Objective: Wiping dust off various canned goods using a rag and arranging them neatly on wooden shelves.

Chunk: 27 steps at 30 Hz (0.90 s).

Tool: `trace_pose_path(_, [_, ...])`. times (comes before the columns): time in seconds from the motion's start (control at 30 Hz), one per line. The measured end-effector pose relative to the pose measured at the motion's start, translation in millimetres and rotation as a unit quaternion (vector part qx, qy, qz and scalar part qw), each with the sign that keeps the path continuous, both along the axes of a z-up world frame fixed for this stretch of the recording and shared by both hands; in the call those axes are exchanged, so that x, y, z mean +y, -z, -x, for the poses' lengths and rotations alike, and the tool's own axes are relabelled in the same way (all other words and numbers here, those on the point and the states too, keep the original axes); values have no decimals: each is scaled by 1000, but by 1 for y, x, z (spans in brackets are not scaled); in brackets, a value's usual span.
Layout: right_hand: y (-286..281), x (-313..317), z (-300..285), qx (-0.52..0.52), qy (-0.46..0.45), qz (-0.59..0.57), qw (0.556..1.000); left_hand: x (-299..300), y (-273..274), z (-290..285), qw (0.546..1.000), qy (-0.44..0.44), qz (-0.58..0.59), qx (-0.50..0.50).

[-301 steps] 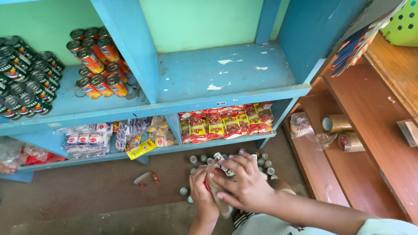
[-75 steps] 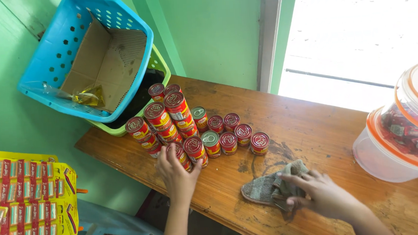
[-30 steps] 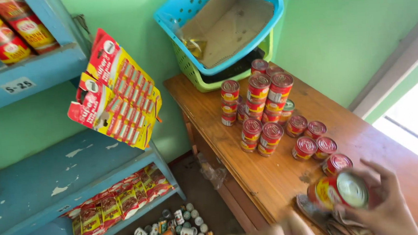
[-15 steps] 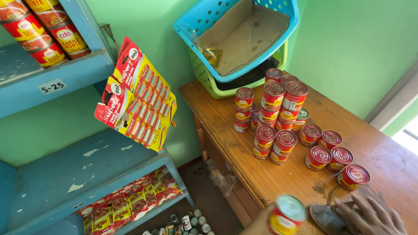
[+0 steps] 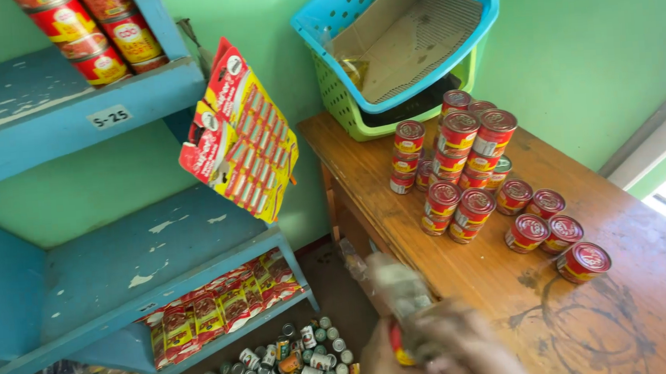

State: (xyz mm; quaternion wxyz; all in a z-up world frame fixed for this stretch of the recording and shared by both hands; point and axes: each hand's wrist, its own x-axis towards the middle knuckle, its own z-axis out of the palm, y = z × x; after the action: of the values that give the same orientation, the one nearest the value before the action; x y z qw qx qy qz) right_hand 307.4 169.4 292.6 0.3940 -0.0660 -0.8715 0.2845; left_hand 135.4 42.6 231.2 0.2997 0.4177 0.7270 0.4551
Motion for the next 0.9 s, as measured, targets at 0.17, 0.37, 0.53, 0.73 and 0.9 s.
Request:
trace_pose_path(0.17, [6, -35, 69, -224, 31, 241, 944, -26, 37, 35, 944, 43, 60, 321])
trace_pose_path(0.37, [15, -92, 117, -296, 127, -11, 947, -84, 29, 62, 932, -120, -18, 342])
trace_pose_path(0.53, [10, -138, 150, -275, 47, -101, 955, -136, 40, 95, 965, -145, 33, 215])
trace_pose_path(0.73, [45, -155, 186, -258, 87, -77, 959, -187, 46, 143, 931, -119, 135, 319])
trace_pose_path(0.9, [25, -204, 199, -162, 63, -199, 964, -216, 54, 167, 908, -164, 56, 382])
